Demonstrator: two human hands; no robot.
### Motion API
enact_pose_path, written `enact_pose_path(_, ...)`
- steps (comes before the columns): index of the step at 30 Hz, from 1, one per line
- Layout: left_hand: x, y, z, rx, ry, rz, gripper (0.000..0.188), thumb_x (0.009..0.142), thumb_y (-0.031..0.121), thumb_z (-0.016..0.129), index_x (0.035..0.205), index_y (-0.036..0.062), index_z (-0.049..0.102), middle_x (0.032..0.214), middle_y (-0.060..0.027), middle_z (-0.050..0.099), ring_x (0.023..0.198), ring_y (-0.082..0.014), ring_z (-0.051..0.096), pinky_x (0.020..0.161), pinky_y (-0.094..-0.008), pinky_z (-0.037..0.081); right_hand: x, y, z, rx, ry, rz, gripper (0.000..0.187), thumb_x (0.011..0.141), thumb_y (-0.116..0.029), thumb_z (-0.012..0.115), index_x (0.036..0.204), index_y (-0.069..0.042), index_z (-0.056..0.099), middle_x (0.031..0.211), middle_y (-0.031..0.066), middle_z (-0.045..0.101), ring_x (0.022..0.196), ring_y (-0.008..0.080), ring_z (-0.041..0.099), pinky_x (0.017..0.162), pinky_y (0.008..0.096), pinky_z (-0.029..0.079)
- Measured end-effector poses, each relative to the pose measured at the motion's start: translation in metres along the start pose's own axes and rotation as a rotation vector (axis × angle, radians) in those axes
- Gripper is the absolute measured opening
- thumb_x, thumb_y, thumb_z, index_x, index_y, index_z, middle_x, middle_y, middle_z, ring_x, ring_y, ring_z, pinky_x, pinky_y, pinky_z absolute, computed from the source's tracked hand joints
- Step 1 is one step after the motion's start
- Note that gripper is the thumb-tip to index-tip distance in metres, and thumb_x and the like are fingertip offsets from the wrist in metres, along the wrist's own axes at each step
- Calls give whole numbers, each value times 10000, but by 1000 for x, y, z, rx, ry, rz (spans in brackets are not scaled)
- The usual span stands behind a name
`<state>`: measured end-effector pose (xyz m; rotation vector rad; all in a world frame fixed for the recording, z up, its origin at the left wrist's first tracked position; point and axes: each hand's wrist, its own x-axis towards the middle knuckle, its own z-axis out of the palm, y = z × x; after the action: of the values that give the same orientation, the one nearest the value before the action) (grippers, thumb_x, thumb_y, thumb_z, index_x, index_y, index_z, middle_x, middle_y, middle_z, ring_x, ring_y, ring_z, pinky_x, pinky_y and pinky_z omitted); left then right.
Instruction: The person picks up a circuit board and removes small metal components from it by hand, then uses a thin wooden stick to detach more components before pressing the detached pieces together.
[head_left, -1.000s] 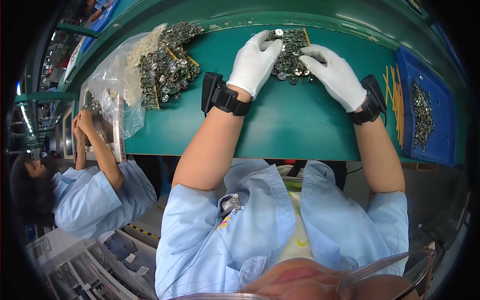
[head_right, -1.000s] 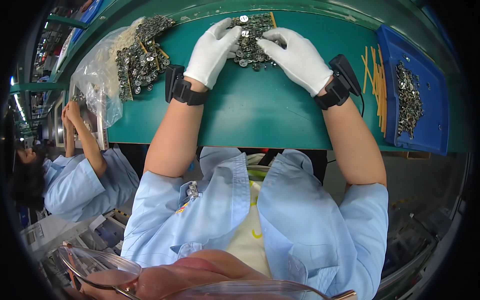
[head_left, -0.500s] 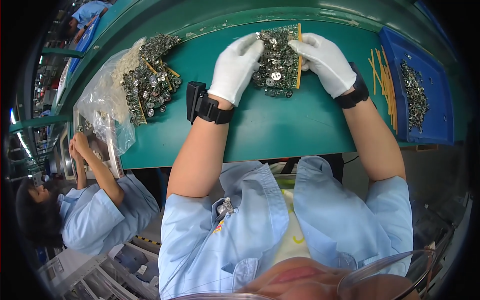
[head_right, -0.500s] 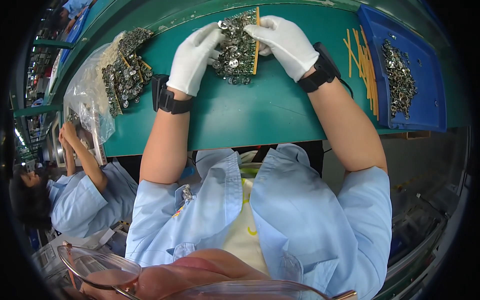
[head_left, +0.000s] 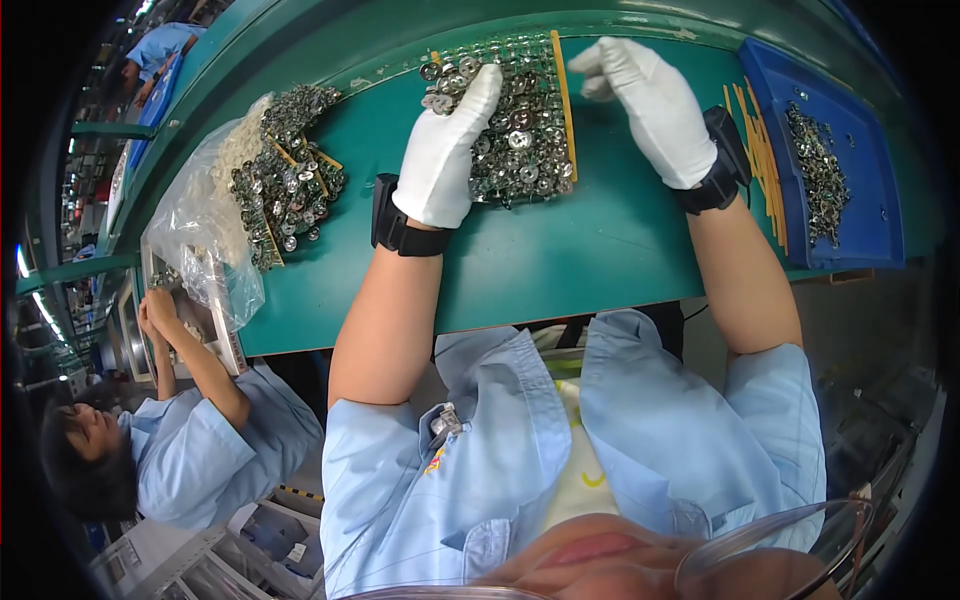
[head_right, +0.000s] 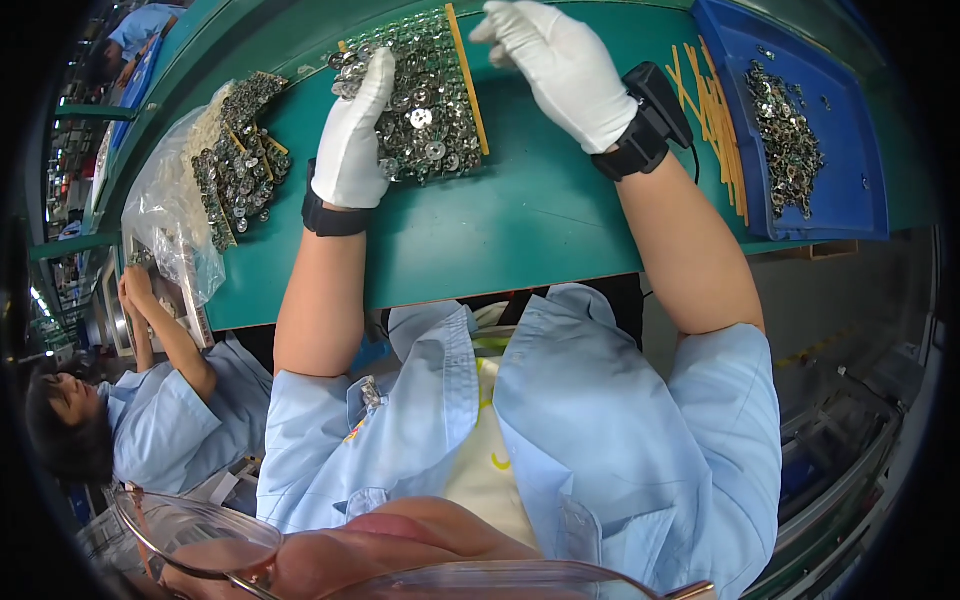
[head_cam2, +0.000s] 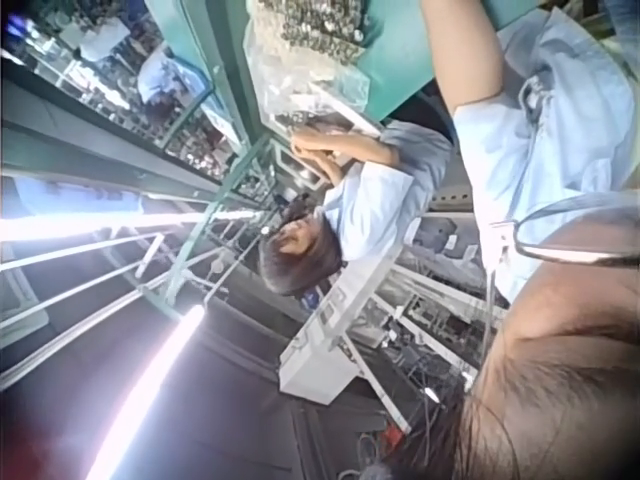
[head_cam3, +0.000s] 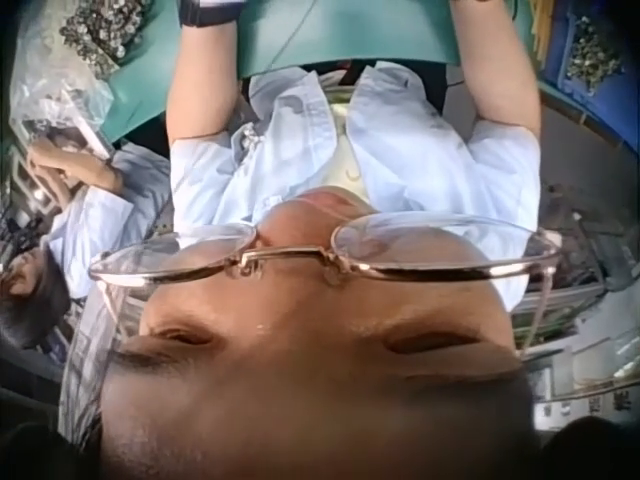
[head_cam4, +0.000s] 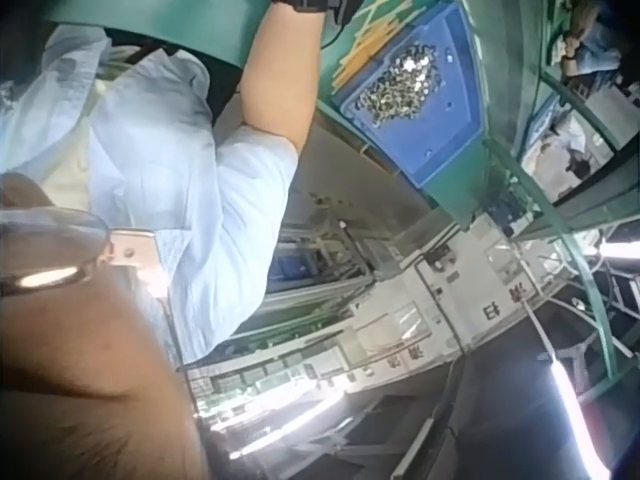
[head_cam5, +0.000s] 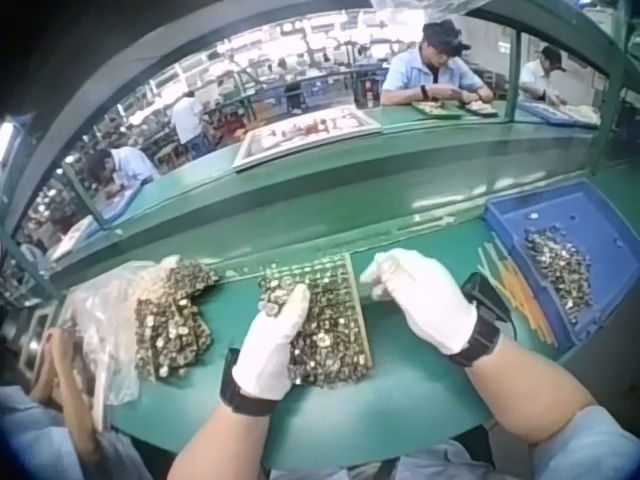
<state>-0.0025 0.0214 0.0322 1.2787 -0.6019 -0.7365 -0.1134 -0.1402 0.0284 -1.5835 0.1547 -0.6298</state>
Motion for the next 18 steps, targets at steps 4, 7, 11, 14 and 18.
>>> enact_pose_path(4,-4,-2,-2,55,-10,-45,464,873,449,555,1022,11,592,977,12,572,889,-74,479,825,-241,380,0,-5,-3,-542,-50,-66,278,921,-297,516,925,-24,572,805,-9,511,766,68,462,702,203,375)
enact_pose_path(7,-3,-8,-3,0,-10,-94,444,879,445,550,1001,19,591,953,24,554,866,-70,451,808,-237,371,-4,-4,-1,-337,-41,-32,235,918,-264,514,891,-36,562,777,-15,492,731,62,435,678,196,361)
enact_pose_path(11,-4,-7,0,-145,6,-147,423,885,446,540,975,34,582,908,37,525,819,-69,410,783,-231,357,-6,-17,-2,-241,-157,35,178,900,-210,512,832,-48,541,737,-25,460,681,57,401,636,192,337)
enact_pose_path(14,-6,-7,2,-81,-13,-113,416,887,451,536,968,45,574,885,40,510,800,-69,390,778,-232,349,-11,-23,0,-234,-217,37,163,884,-187,509,795,-51,524,715,-31,438,657,55,383,609,193,319)
enact_pose_path(18,-3,-14,-4,-109,23,-144,498,885,472,505,1093,20,532,999,-72,604,890,-137,589,766,-281,496,-19,-24,9,-187,-179,-28,174,872,-186,504,761,-52,507,696,-36,412,640,51,366,585,198,298)
